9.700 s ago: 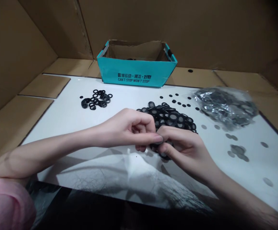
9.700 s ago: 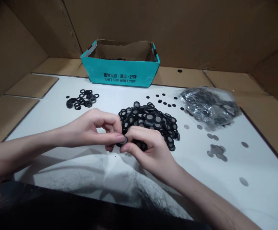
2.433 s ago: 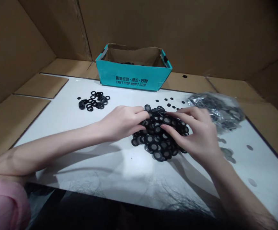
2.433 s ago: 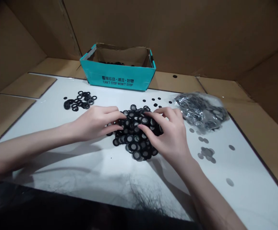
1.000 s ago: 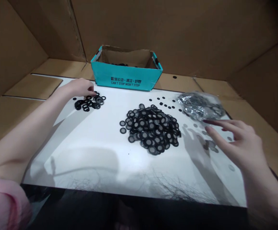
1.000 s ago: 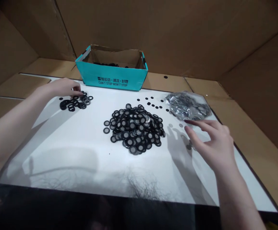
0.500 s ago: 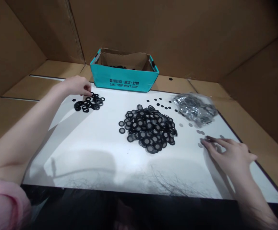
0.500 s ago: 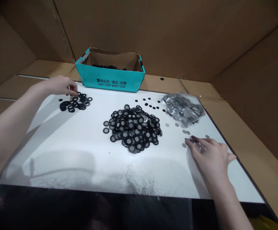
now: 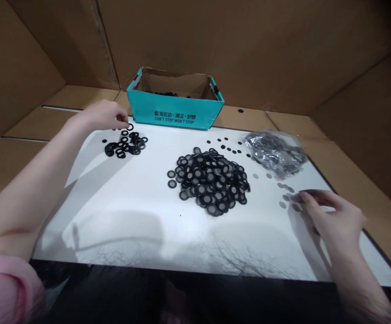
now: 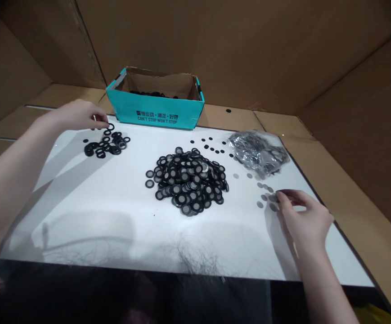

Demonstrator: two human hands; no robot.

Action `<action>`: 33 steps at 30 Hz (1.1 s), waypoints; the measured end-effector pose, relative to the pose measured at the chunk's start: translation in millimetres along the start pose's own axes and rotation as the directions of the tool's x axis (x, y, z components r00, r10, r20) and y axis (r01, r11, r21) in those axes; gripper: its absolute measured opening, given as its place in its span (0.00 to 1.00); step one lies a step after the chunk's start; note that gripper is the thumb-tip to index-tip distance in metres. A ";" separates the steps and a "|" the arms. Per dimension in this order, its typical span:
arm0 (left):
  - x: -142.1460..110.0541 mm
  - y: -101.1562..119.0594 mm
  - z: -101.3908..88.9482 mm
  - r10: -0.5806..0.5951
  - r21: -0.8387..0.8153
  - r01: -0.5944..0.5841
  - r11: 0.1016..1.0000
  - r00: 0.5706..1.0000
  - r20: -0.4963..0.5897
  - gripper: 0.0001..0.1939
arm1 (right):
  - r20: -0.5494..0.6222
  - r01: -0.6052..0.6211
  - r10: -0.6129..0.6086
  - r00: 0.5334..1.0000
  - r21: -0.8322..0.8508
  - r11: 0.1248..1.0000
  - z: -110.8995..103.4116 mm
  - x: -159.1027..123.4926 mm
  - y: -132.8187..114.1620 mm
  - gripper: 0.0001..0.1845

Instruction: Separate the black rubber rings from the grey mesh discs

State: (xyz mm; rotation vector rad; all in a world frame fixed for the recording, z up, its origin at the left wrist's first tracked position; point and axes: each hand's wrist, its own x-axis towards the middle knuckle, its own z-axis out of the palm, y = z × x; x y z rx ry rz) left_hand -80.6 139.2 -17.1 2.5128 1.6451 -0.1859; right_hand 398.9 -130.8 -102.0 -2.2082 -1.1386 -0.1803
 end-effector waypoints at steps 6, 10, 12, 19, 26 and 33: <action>-17.5 29.3 -5.9 0.167 -0.341 -0.214 0.915 0.973 -0.161 0.17 | -0.133 -0.030 0.033 0.991 0.022 0.999 4.5 7.7 -29.9 0.04; -34.1 72.3 -6.3 0.231 -0.581 -0.319 0.749 0.947 -0.223 0.11 | -0.093 0.131 -0.113 0.989 0.228 0.965 4.1 1.5 -80.1 0.08; -42.4 87.9 -5.9 0.315 -0.595 -0.396 0.699 0.918 -0.241 0.08 | -0.092 0.246 -0.231 0.969 0.222 0.943 4.1 3.5 -96.7 0.10; -50.7 92.1 -8.0 0.348 -0.549 -0.446 0.707 0.895 -0.278 0.06 | 0.113 0.155 -0.158 0.981 0.036 0.987 16.2 26.5 -64.3 0.11; -45.7 90.7 -7.1 0.417 -0.521 -0.504 0.689 0.863 -0.284 0.07 | 0.098 0.163 -0.160 0.982 -0.017 0.987 16.0 24.9 -52.7 0.25; -52.2 102.2 -2.7 0.420 -0.651 -0.496 0.574 0.861 -0.286 0.05 | 0.163 0.016 -0.086 0.983 0.388 0.922 9.6 11.0 -90.9 0.21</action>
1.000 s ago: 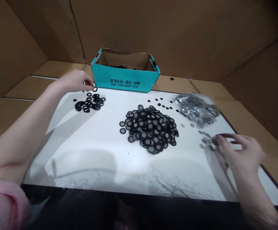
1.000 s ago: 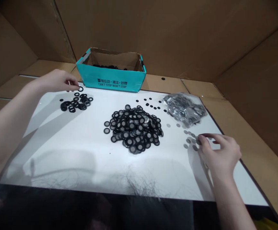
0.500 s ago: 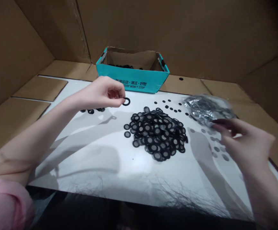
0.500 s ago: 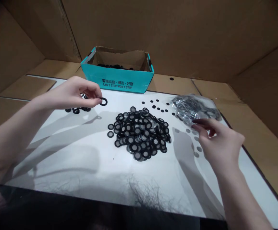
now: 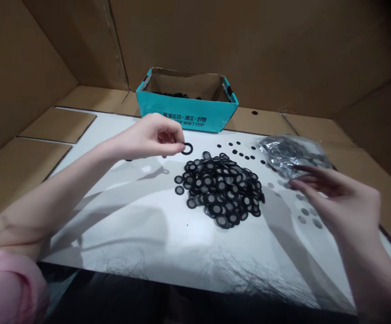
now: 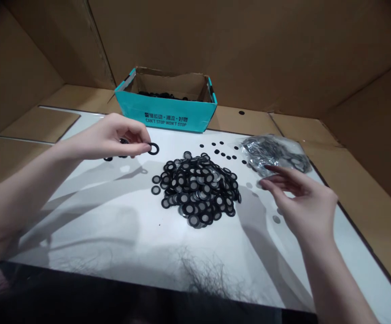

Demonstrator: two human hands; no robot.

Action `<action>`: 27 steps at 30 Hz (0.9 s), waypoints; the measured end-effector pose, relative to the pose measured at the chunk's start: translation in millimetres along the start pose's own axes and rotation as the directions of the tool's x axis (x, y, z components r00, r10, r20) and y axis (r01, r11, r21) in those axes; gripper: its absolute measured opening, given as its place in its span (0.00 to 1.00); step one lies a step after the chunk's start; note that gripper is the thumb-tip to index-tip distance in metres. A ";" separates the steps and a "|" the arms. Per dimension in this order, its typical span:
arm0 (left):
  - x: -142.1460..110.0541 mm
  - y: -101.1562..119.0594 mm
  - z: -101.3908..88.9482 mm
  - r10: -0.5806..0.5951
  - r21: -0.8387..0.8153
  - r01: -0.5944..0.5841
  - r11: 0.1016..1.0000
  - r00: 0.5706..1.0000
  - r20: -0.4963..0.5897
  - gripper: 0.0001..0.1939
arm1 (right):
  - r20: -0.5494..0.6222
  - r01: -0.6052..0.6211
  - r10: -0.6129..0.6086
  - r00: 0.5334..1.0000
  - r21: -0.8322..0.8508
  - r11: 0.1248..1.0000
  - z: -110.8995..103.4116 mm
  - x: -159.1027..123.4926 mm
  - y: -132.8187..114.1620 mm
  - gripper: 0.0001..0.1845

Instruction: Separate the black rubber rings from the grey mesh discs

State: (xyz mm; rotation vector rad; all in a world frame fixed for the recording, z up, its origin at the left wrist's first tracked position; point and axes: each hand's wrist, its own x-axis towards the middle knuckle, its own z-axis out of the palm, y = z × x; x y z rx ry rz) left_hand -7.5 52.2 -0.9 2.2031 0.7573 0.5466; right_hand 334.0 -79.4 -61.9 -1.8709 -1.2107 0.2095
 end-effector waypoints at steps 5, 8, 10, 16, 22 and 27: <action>-4.5 11.5 24.7 0.002 -0.236 0.031 0.971 0.990 0.140 0.09 | 0.200 0.021 -0.130 0.971 0.469 0.883 34.3 -22.5 -58.7 0.11; -9.7 17.4 36.2 -0.013 -0.328 0.080 0.941 0.979 0.202 0.09 | 0.248 0.053 -0.238 0.939 0.580 0.813 53.4 -38.3 -87.8 0.11; -12.4 19.5 40.6 -0.033 -0.401 0.131 0.907 0.970 0.242 0.08 | 0.235 0.094 -0.275 0.932 0.576 0.812 60.3 -47.0 -100.1 0.10; -11.3 19.4 51.1 -0.060 -0.571 0.222 0.790 0.956 0.287 0.04 | 0.089 0.191 -0.272 0.958 0.509 0.839 63.6 -60.6 -104.7 0.09; -12.1 20.3 60.2 -0.036 -0.535 0.187 0.824 0.959 0.281 0.07 | 0.076 0.298 -0.365 0.928 0.437 0.849 67.8 -65.8 -98.3 0.07; -13.3 21.8 61.6 -0.058 -0.492 0.176 0.853 0.967 0.246 0.09 | 0.175 0.474 -0.540 0.823 0.310 0.824 67.0 -62.1 -93.5 0.06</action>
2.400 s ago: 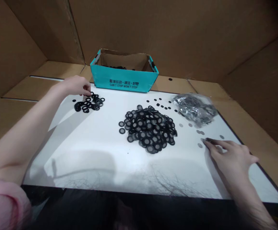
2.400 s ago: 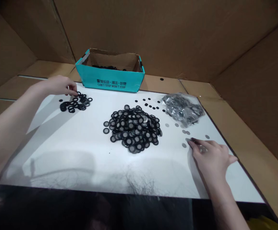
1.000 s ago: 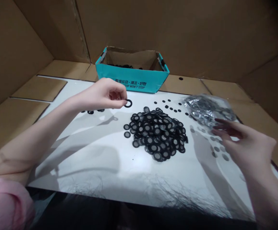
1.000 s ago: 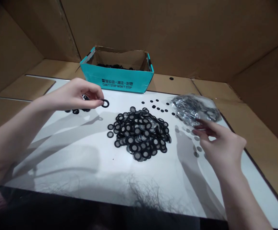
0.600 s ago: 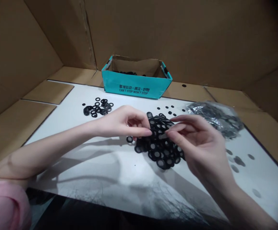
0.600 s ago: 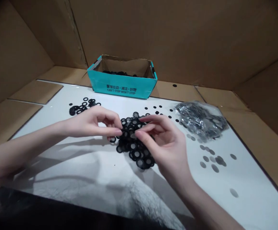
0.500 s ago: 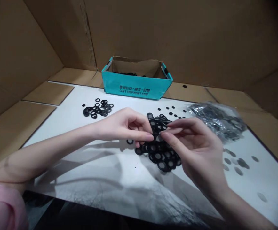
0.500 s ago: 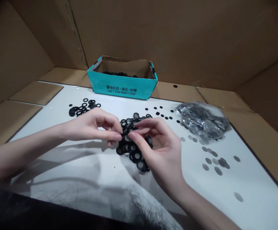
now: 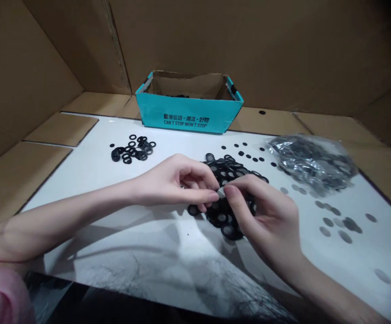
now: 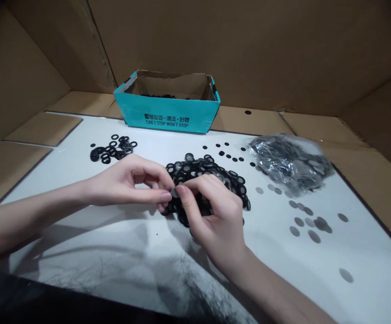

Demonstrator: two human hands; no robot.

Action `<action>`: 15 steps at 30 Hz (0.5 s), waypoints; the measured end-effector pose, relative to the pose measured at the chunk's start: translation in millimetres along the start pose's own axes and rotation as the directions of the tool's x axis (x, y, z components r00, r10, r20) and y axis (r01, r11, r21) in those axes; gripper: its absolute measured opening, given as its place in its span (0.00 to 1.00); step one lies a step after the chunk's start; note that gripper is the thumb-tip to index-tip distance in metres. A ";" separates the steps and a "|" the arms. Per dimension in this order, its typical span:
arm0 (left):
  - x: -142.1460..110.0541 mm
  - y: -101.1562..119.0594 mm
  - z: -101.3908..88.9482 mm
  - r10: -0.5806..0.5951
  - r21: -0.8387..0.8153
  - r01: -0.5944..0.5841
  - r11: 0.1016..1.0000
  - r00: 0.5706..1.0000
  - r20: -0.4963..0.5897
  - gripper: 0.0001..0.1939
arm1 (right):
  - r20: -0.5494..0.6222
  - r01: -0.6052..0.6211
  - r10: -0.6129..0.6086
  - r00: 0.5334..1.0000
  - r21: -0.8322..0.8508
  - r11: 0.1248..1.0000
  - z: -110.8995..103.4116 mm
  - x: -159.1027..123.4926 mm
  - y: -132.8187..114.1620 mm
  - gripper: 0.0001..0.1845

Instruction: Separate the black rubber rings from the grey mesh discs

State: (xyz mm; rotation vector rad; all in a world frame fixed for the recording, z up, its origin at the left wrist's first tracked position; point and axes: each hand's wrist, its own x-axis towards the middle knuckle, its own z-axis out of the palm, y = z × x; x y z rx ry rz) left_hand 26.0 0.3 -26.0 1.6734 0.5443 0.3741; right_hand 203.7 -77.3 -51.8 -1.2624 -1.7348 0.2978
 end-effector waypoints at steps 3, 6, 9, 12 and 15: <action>-0.1 1.9 3.3 -0.006 0.061 0.007 0.998 1.000 -0.027 0.08 | 0.027 0.060 -0.059 0.998 -0.022 0.998 0.2 -0.8 1.1 0.11; -0.1 3.4 7.1 -0.007 0.080 0.011 0.997 0.998 -0.056 0.08 | 0.026 0.053 -0.053 0.998 0.002 0.999 1.6 -2.0 1.9 0.10; 0.4 3.2 8.5 0.004 0.058 0.001 0.998 0.996 -0.087 0.07 | 0.060 0.050 -0.053 0.997 0.053 0.997 1.5 -2.2 4.4 0.10; 1.0 1.9 7.9 0.028 0.042 -0.023 0.999 0.993 -0.111 0.06 | 0.122 0.075 -0.087 0.989 0.098 0.992 -0.3 -1.5 7.4 0.10; 1.1 1.2 7.6 0.029 0.024 -0.027 0.999 0.993 -0.118 0.07 | 0.145 0.091 -0.108 0.983 0.119 0.989 -1.9 -1.1 8.1 0.10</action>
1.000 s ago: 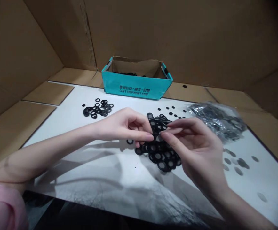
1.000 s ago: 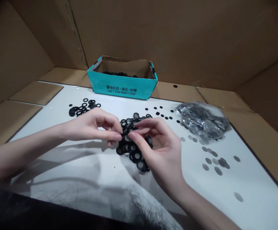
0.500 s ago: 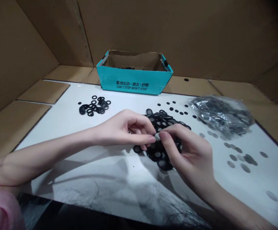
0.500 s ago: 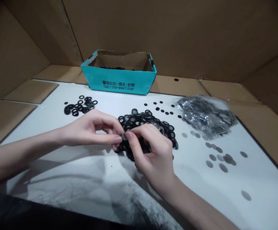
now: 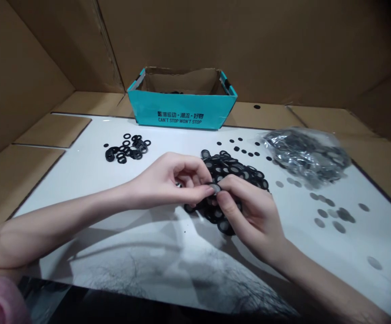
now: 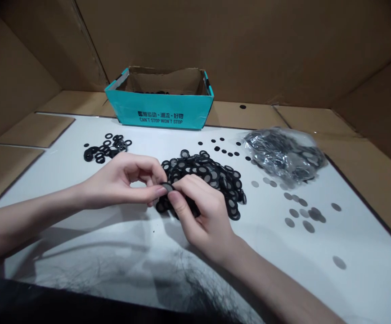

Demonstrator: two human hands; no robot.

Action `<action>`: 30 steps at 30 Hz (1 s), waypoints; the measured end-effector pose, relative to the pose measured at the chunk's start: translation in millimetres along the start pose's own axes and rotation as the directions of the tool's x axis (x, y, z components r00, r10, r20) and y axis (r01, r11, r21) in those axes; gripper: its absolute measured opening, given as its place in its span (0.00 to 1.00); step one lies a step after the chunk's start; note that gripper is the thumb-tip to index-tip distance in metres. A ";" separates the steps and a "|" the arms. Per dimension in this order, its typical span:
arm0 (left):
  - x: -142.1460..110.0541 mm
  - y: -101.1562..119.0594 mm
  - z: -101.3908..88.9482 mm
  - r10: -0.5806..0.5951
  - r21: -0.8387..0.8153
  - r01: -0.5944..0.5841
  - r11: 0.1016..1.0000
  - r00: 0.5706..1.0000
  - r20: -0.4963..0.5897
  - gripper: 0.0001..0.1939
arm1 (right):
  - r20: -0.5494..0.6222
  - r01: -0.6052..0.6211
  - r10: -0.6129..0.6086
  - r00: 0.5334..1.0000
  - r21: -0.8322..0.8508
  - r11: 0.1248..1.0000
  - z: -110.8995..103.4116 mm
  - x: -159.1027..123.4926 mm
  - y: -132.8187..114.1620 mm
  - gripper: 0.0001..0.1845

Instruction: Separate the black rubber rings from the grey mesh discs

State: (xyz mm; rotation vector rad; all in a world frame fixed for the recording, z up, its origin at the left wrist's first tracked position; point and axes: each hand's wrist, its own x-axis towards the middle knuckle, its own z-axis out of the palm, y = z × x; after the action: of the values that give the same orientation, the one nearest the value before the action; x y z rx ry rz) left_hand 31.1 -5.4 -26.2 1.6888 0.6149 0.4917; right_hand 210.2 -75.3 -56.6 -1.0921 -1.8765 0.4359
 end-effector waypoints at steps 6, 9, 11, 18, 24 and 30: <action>-1.4 3.8 -1.6 -0.028 0.034 0.027 0.999 0.999 0.019 0.07 | -0.003 -0.036 0.036 0.999 0.067 0.997 -0.7 -0.2 -3.5 0.11; -2.5 6.3 -4.6 -0.044 0.036 0.042 0.998 0.997 0.064 0.07 | -0.016 -0.009 0.010 1.000 0.077 0.997 -1.2 0.6 -5.2 0.11; -3.3 7.3 -6.0 -0.053 0.025 0.051 0.998 0.995 0.087 0.07 | -0.026 0.009 -0.007 1.000 0.075 0.997 -1.8 1.2 -6.0 0.11; -4.4 8.2 -7.3 -0.025 0.056 0.021 0.998 0.997 0.067 0.06 | -0.031 0.049 -0.047 0.998 0.050 0.998 -2.8 0.3 -7.3 0.10; -2.3 8.1 -13.0 -0.039 0.045 0.032 0.998 0.983 0.180 0.07 | -0.030 0.053 -0.051 0.998 0.065 0.997 -1.8 0.9 -7.5 0.10; 0.5 11.3 -15.6 -0.044 0.100 0.022 0.995 0.974 0.222 0.08 | -0.035 0.071 -0.069 0.997 0.038 0.997 0.3 -0.5 -8.4 0.10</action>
State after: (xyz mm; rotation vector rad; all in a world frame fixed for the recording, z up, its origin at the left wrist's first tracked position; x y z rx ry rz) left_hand 23.3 5.0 -12.0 1.7927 0.5076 0.2450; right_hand 205.7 -80.3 -51.5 -0.9987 -1.8627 0.4104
